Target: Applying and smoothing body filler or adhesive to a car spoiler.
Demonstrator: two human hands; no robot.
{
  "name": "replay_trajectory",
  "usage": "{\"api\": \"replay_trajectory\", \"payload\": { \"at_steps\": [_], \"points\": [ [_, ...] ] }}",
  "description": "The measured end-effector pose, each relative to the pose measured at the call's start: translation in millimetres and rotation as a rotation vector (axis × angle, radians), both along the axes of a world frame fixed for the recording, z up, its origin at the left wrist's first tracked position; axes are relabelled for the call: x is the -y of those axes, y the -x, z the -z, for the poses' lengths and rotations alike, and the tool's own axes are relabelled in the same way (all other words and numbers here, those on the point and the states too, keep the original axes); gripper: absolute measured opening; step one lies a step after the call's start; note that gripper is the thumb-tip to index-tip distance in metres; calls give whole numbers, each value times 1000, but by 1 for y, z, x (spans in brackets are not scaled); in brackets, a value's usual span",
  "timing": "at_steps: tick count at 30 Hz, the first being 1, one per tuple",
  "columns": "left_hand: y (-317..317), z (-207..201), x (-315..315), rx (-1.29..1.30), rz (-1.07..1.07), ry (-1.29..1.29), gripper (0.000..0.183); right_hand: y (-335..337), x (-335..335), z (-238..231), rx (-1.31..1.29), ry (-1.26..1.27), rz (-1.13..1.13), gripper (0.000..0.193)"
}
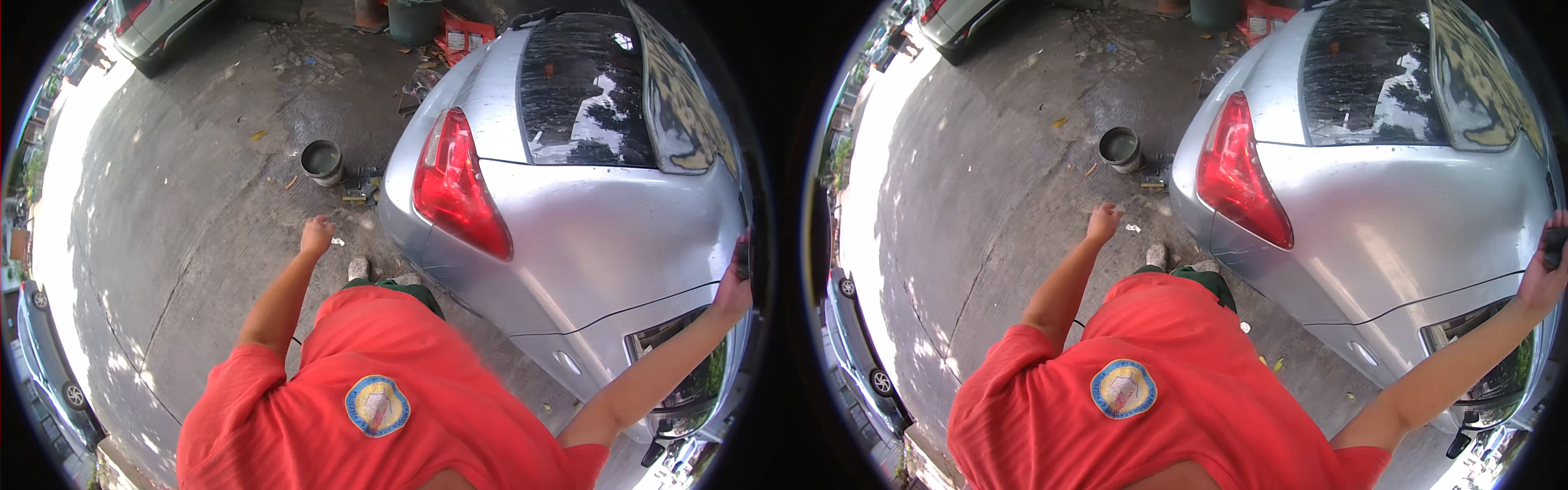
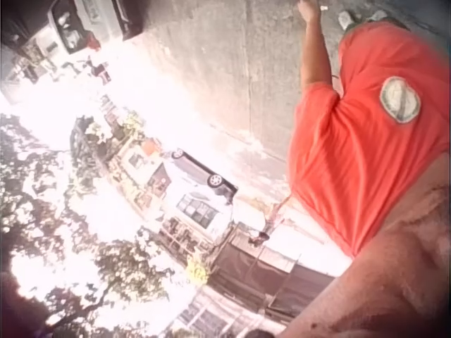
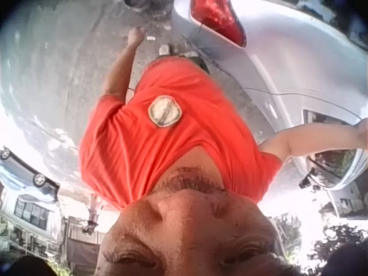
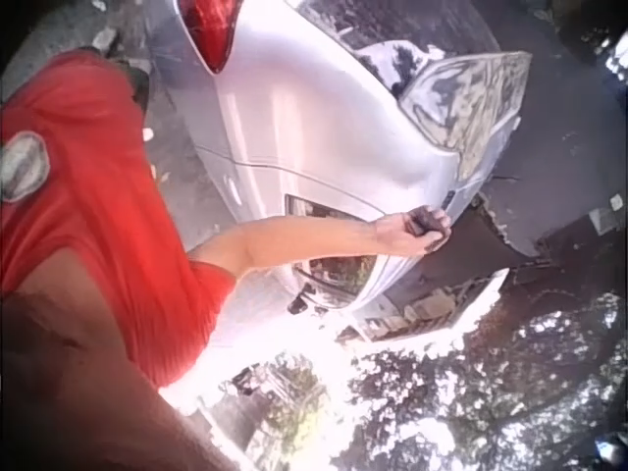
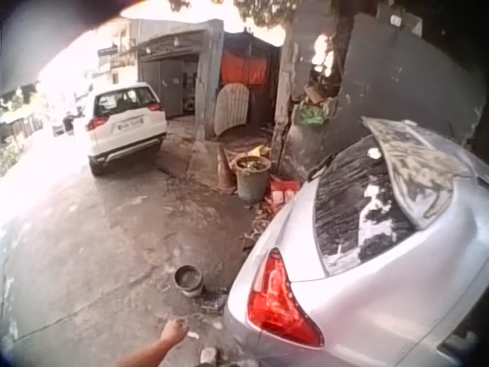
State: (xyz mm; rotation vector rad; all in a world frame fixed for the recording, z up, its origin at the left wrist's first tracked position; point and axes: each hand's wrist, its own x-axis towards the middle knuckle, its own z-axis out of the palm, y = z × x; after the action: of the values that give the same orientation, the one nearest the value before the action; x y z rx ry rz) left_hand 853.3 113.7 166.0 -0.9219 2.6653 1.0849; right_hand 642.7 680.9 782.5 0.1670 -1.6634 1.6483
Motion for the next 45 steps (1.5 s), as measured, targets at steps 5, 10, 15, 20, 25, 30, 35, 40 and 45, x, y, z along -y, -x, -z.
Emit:
{"api": "replay_trajectory", "payload": {
  "at_steps": [5,10,15,20,25,30,35,40,45],
  "points": [
    [-4,-24,-35,-169,440,-119,32,-106,122,195,488,-109,-643,31],
    [15,-127,-100,46,488,-590,44,-158,225,322,822,-414,-774,24],
    [21,-190,-110,348,348,-1312,46,-163,261,361,256,-899,-857,21],
    [9,-206,-82,-30,-97,-1401,37,-153,305,390,222,-879,-1018,37],
    [-8,-190,-12,-233,-43,-1223,27,-146,366,403,205,-845,-1057,66],
    [-29,-152,73,-383,-162,-771,30,-132,447,465,883,-359,-1263,58],
    [-29,-153,156,-330,-122,-790,29,-125,562,476,1154,-342,-1410,43],
    [-12,-142,215,-329,-261,-1014,29,-109,633,473,1192,-284,-1398,24],
    [29,-91,254,-136,-136,-964,32,-67,654,526,1213,-242,-1378,21]
  ]
}}
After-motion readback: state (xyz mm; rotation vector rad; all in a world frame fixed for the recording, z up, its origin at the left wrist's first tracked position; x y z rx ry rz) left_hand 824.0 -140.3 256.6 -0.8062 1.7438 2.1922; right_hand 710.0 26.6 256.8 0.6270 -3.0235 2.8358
